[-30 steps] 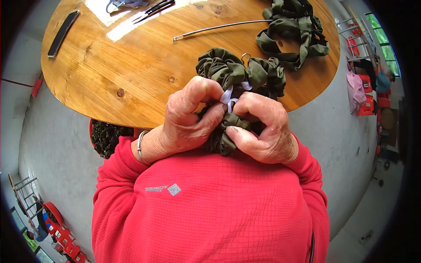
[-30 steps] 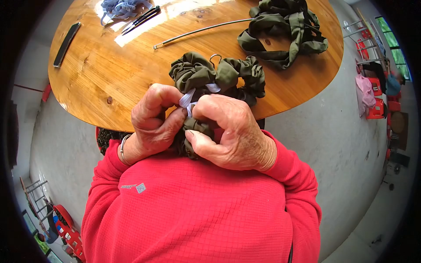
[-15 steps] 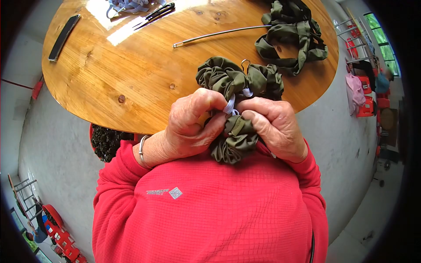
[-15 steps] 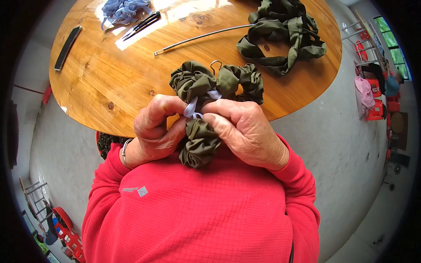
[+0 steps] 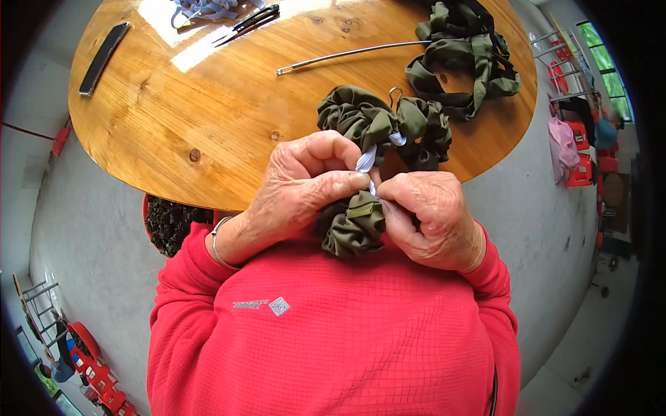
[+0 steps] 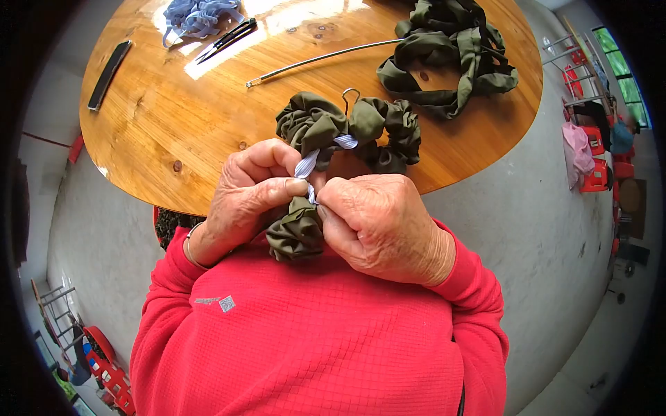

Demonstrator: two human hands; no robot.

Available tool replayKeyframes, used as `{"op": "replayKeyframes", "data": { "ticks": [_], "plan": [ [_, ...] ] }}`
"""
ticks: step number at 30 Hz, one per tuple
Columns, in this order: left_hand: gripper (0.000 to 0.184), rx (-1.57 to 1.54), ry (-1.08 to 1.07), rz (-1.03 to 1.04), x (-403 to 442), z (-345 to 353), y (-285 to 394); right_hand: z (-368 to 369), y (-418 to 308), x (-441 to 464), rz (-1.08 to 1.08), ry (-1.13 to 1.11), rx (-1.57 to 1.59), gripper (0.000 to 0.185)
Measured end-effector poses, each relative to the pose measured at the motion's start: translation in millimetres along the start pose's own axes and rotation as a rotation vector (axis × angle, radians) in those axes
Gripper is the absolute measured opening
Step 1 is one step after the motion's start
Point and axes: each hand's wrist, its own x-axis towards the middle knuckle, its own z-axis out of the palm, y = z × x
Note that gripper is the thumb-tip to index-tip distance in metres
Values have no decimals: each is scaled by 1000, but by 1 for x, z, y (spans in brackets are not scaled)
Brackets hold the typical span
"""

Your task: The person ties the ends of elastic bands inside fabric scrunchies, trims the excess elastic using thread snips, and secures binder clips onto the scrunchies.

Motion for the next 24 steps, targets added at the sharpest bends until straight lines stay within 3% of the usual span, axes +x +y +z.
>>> {"op": "replayKeyframes", "data": {
  "ticks": [1, 8, 14, 18, 24],
  "plan": [
    [9, -93, 9, -62, -1, 3, 2, 0, 0, 0, -5, -16, -6, 11],
    [8, 309, 110, 8, -3, 15, 2, 5, -1, -1, 2, -111, 8, 13],
    [9, 897, 41, 345, -3, 8, 2, 6, 10, -2, 74, -223, 302, 7],
    [13, 929, -143, 284, -6, 1, 13, 5, 17, -1, 110, -300, 471, 4],
    [15, 1040, -105, 441, -10, 2, 5, 6, 16, -9, 114, -348, 478, 2]
  ]
}}
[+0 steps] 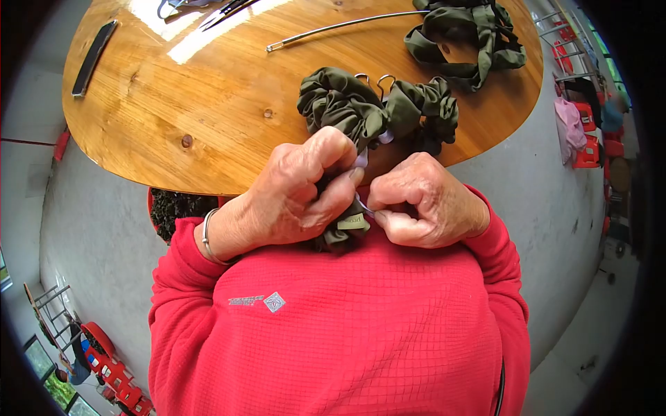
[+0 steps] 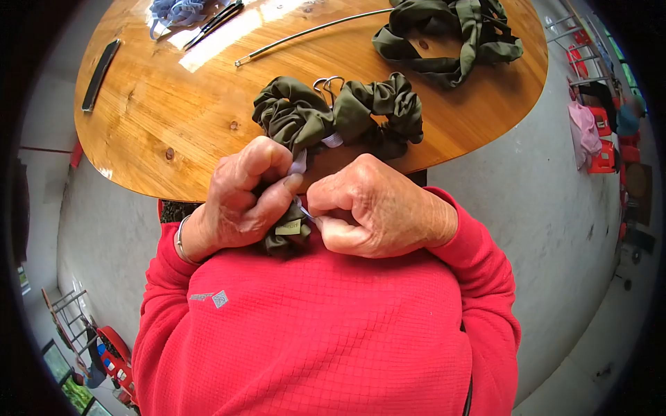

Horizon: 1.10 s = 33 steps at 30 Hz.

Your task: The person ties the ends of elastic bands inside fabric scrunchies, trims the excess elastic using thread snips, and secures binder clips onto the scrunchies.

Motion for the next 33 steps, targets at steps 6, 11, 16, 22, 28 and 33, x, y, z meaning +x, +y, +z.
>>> {"op": "replayKeyframes", "data": {
  "ticks": [6, 11, 16, 22, 28, 33],
  "plan": [
    [14, 111, 164, -60, -4, 6, 0, -5, -6, -13, -101, -119, 70, 6],
    [12, 51, 145, -98, -5, 2, -2, -17, 4, -22, -86, -71, 138, 6],
    [12, -35, 251, -204, -11, 1, -5, -27, 5, -22, 8, -69, 160, 5],
    [10, -294, 123, -377, -3, -8, 2, -18, -1, -5, 89, 91, 89, 3],
    [10, -393, -28, -492, 4, -29, 10, -25, -19, 4, -165, 403, -202, 22],
    [10, -269, -306, -335, 24, -58, 8, -19, 0, 42, -295, 259, -734, 42]
  ]
}}
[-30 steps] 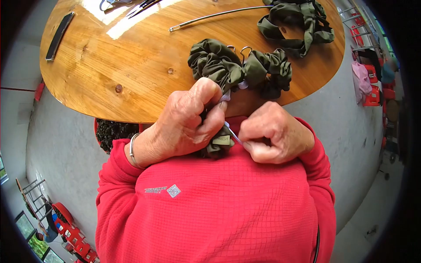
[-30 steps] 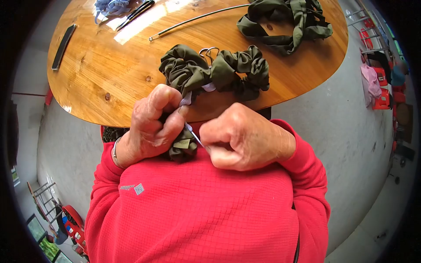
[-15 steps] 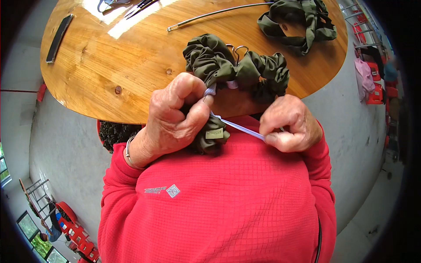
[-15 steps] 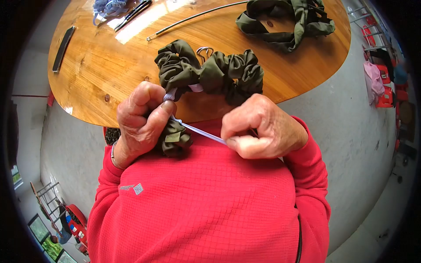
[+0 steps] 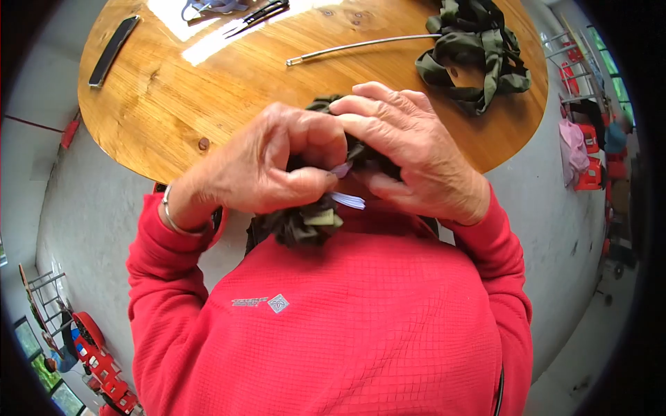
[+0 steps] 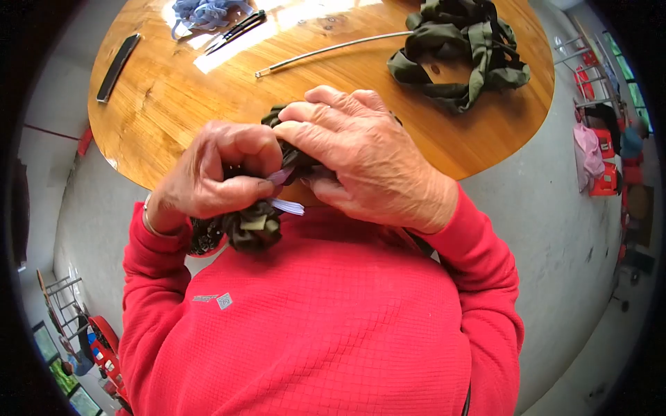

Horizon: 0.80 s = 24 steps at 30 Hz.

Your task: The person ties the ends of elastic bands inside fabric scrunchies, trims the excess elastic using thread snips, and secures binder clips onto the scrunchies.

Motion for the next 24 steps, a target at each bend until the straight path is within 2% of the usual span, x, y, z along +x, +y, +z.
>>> {"op": "replayKeyframes", "data": {
  "ticks": [2, 4, 7, 10, 11, 14, 15, 18, 21, 24],
  "plan": [
    [9, 184, -83, 118, 9, -18, -1, 0, 0, 5, -41, -32, 4, 36],
    [6, 165, -202, 96, 12, -32, 7, -3, -4, 12, -18, -111, 21, 33],
    [7, 471, -386, 113, 21, -53, 27, -3, -9, 20, 52, -158, 105, 30],
    [9, 732, -294, 7, 25, -60, 44, 0, -7, 26, 149, -133, 193, 35],
    [15, 961, -184, 261, 26, -62, 33, -1, -7, 28, 202, -144, 189, 35],
    [17, 1043, 363, 569, 17, -43, 29, 3, -6, 28, 239, -89, 243, 34],
    [17, 965, 456, 507, 5, -35, 27, 6, -5, 27, 233, -55, 274, 35],
    [14, 584, 466, 241, -26, -16, 15, 12, -3, 27, 228, -7, 308, 36],
    [15, 221, 541, 92, -31, 0, -8, 15, -8, 30, 296, -25, 327, 36],
    [17, 149, 591, 141, -31, 7, -18, 18, -9, 32, 319, -8, 331, 39]
  ]
}}
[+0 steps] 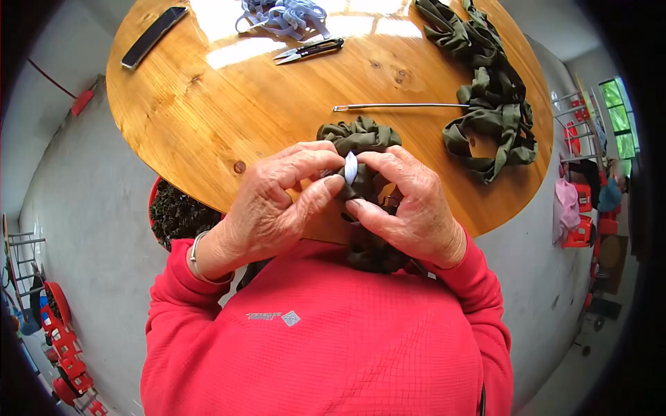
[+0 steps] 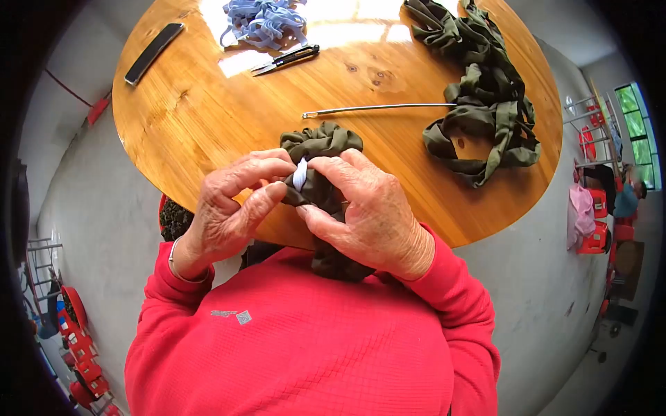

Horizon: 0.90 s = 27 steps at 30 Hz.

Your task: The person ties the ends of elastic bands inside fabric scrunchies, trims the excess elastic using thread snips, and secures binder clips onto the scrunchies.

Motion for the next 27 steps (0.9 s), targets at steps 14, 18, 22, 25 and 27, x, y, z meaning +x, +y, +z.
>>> {"op": "replayKeyframes", "data": {
  "ticks": [14, 18, 22, 25, 27],
  "plan": [
    [16, -457, 201, -26, 6, 30, -30, 10, 3, -8, -36, 88, 125, 40],
    [11, -660, 198, -138, 13, 27, -21, -15, -9, -16, -68, 29, 32, 32],
    [11, -485, 66, -107, 18, 9, -18, -46, -15, -9, -338, 240, -156, 27],
    [12, -323, -61, 36, 27, 4, -13, -47, -14, 5, -314, 134, -159, 46],
    [13, -251, -94, 124, 31, 6, -8, -37, -3, 14, -288, -17, -35, 53]
  ]
}}
